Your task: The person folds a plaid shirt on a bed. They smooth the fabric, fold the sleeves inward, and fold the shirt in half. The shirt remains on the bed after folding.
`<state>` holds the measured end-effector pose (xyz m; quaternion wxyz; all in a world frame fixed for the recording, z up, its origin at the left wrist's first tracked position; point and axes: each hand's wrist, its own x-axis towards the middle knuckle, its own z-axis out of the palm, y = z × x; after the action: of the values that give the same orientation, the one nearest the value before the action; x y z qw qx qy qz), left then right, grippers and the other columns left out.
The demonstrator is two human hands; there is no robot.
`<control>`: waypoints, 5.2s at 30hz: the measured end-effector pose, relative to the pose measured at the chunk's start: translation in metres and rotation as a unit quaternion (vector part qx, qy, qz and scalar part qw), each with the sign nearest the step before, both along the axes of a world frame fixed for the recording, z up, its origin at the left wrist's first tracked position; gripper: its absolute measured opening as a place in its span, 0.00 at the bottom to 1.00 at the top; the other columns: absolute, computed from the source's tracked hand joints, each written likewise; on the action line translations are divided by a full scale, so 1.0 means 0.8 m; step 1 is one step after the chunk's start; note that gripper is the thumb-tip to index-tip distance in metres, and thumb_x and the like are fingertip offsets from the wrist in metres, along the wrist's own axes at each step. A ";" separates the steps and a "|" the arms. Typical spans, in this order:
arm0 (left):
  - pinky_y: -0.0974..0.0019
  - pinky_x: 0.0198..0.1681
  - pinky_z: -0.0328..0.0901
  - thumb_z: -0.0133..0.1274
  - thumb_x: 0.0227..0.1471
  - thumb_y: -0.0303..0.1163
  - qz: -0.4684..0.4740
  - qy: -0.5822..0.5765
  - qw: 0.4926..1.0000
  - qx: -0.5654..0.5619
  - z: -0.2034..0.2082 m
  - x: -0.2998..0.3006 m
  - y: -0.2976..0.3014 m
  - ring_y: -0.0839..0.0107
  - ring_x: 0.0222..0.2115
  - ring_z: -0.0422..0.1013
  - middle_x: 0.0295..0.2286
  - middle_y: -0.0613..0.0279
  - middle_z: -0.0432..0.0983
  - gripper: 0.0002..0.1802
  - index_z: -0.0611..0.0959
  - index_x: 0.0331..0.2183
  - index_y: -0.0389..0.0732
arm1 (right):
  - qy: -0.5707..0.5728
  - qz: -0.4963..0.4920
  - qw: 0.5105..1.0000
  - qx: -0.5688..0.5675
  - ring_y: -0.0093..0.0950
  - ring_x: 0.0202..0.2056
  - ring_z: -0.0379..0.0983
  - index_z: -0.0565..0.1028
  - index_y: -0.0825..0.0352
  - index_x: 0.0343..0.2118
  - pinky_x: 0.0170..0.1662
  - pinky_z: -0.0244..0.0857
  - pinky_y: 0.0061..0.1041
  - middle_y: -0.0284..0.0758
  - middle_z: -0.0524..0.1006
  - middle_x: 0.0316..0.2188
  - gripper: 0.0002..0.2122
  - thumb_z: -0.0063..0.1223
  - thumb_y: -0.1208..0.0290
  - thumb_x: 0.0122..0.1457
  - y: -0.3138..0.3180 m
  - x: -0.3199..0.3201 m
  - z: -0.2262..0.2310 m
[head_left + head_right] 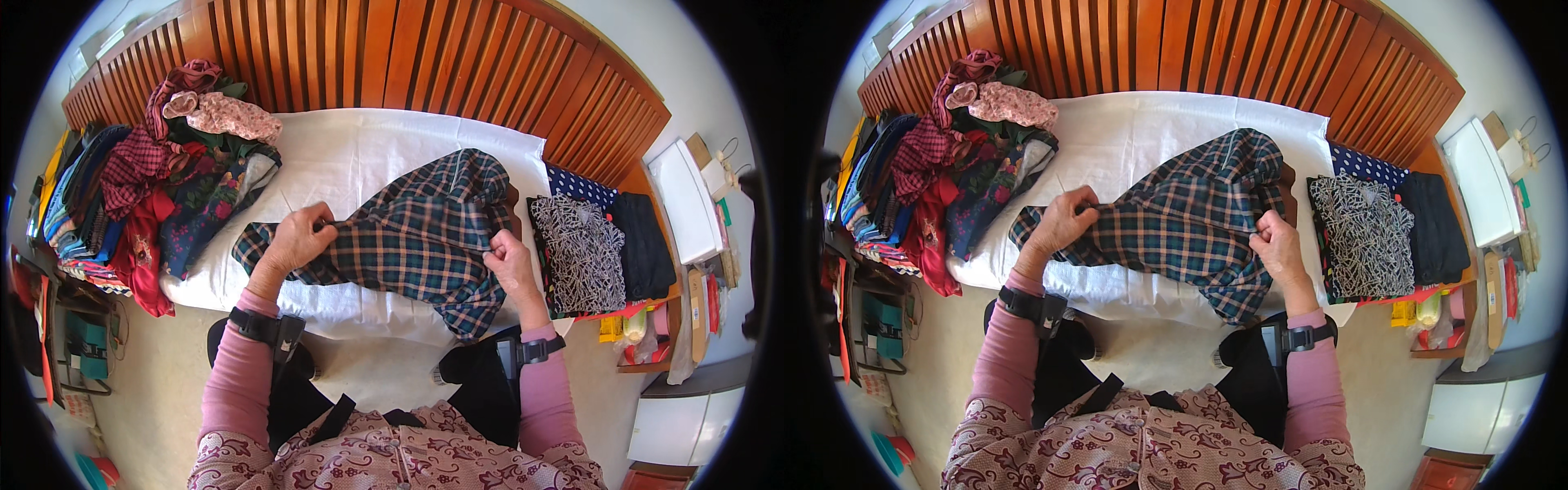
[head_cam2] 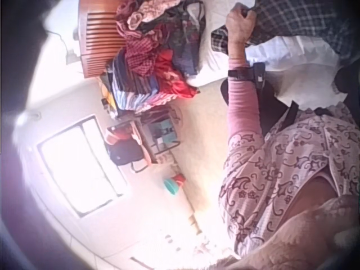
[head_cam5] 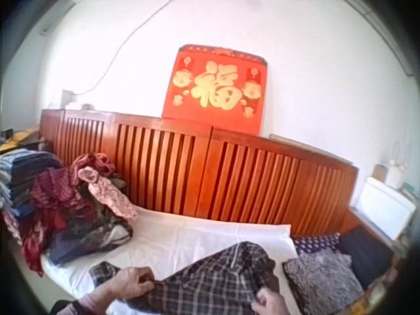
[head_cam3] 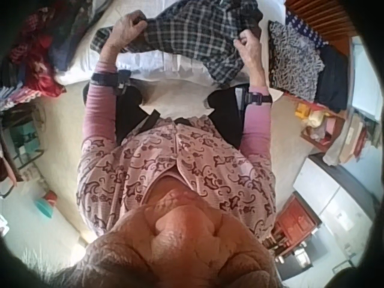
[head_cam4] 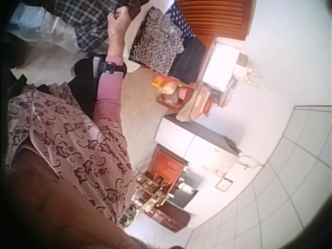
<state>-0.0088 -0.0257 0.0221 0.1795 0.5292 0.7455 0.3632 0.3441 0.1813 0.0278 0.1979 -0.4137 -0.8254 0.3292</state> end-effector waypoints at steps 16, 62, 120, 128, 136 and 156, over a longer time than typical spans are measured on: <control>0.52 0.43 0.71 0.60 0.54 0.38 -0.044 0.082 0.995 0.044 -0.039 0.031 0.018 0.46 0.38 0.77 0.35 0.47 0.80 0.15 0.83 0.37 0.34 | 0.087 0.022 0.981 -0.174 0.16 0.29 0.57 0.68 0.63 0.25 0.34 0.55 0.19 0.21 0.62 0.25 0.12 0.60 0.68 0.61 0.000 0.000 0.006; 0.61 0.37 0.71 0.63 0.54 0.35 -0.015 0.218 0.947 0.237 0.330 0.013 -0.038 0.65 0.28 0.74 0.25 0.55 0.76 0.14 0.82 0.34 0.32 | 0.077 -0.014 0.929 0.362 0.30 0.28 0.70 0.74 0.65 0.33 0.36 0.68 0.32 0.38 0.70 0.23 0.07 0.49 0.70 0.66 0.037 -0.006 0.353; 0.53 0.31 0.70 0.60 0.51 0.30 0.213 0.464 0.814 0.276 0.555 -0.062 -0.139 0.54 0.23 0.76 0.21 0.46 0.78 0.09 0.84 0.25 0.34 | 0.011 -0.044 0.705 0.708 0.53 0.37 0.75 0.75 0.67 0.32 0.40 0.68 0.49 0.51 0.77 0.31 0.13 0.50 0.60 0.63 0.019 -0.001 0.610; 0.53 0.29 0.70 0.50 0.52 0.26 0.259 0.478 0.709 0.449 0.546 -0.075 -0.126 0.49 0.24 0.76 0.22 0.42 0.78 0.09 0.84 0.29 0.35 | 0.108 -0.015 0.671 0.733 0.49 0.33 0.77 0.75 0.67 0.35 0.38 0.72 0.43 0.49 0.78 0.28 0.10 0.47 0.65 0.67 0.016 -0.003 0.584; 0.50 0.37 0.70 0.56 0.52 0.30 0.057 0.594 0.773 0.216 0.553 -0.083 -0.154 0.50 0.29 0.76 0.27 0.44 0.79 0.08 0.83 0.28 0.34 | 0.044 0.009 0.786 0.616 0.46 0.37 0.78 0.76 0.62 0.42 0.44 0.71 0.40 0.47 0.80 0.33 0.11 0.47 0.61 0.70 0.014 -0.007 0.599; 0.55 0.19 0.73 0.40 0.57 0.21 0.385 0.159 0.802 0.429 0.608 -0.008 -0.177 0.54 0.18 0.76 0.21 0.44 0.76 0.12 0.78 0.36 0.26 | 0.246 0.006 0.849 0.468 0.33 0.22 0.77 0.76 0.73 0.36 0.24 0.73 0.29 0.41 0.79 0.24 0.14 0.41 0.68 0.70 -0.116 0.004 0.582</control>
<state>-0.0151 -0.1675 0.5082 -0.3414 0.2721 0.6742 0.5957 0.3472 0.0887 0.4935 0.5627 -0.1723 -0.8085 -0.0045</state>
